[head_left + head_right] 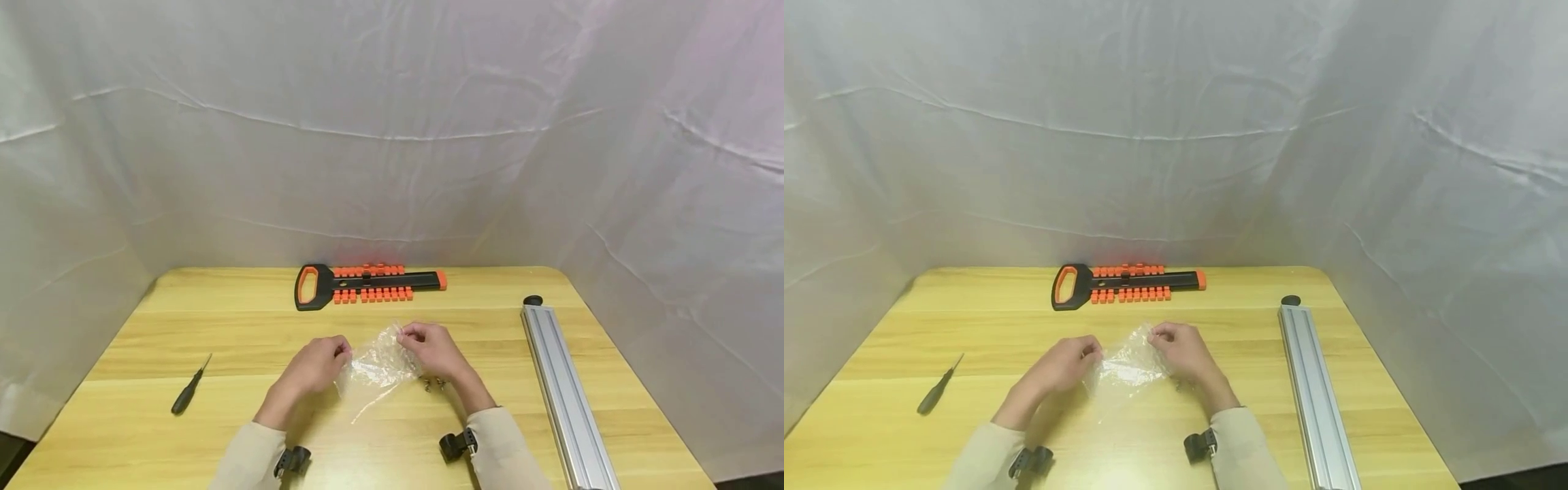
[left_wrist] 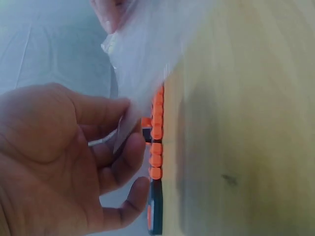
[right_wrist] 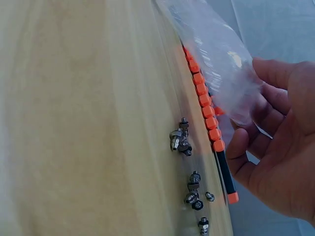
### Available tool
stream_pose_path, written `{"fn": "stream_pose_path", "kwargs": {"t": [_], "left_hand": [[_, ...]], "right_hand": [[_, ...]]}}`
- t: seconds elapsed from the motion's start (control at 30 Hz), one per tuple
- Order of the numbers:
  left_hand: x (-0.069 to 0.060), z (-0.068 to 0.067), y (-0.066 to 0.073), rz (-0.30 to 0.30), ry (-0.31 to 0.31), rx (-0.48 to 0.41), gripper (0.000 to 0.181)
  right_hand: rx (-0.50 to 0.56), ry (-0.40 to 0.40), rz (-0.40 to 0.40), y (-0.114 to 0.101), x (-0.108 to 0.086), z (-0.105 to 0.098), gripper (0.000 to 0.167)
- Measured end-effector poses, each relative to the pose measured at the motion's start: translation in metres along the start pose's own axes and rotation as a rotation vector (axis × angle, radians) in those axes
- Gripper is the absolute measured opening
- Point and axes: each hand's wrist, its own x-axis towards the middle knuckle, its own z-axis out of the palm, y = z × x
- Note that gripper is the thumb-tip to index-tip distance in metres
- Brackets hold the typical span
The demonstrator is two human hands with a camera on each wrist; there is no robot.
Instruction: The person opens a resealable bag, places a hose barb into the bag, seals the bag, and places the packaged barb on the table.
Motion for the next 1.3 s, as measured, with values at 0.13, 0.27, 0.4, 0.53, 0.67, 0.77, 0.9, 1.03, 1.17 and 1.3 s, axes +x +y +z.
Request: {"fn": "stream_pose_path", "kwargs": {"t": [0.13,0.27,0.4,0.53,0.67,0.77,0.9,1.03,1.17,1.3], "left_hand": [[0.004,-0.004,0.002,0.003,0.052,0.031,0.013],[0.008,-0.005,0.000,-0.001,0.072,0.045,0.014],[0.010,-0.003,-0.003,-0.012,0.077,0.047,0.015],[0.013,-0.003,-0.002,-0.010,0.090,0.050,0.015],[0.016,0.000,-0.003,-0.002,0.102,0.053,0.014],[0.017,0.003,-0.005,0.013,0.104,0.051,0.013],[0.017,0.007,-0.008,0.017,0.082,0.041,0.014],[0.017,0.009,-0.010,0.015,0.067,0.034,0.015],[0.018,0.011,-0.010,0.005,0.087,0.060,0.015],[0.016,0.014,-0.002,-0.003,0.137,0.075,0.019]], "right_hand": [[-0.003,-0.007,0.002,-0.002,-0.003,0.001,0.015],[0.010,-0.006,0.020,-0.004,-0.007,0.002,0.013],[0.014,-0.018,0.025,-0.005,-0.010,0.002,0.011],[0.007,-0.048,0.035,-0.005,-0.013,0.002,0.017],[-0.016,-0.076,0.044,-0.004,-0.015,0.002,0.022],[-0.056,-0.083,0.039,-0.003,-0.016,0.004,0.022],[-0.126,-0.074,0.034,-0.003,-0.018,0.006,0.020],[-0.179,-0.061,0.023,-0.002,-0.020,0.008,0.014],[-0.185,-0.063,0.033,-0.001,-0.021,0.010,0.010],[-0.193,-0.053,0.023,-0.001,-0.021,0.011,0.012]]}}
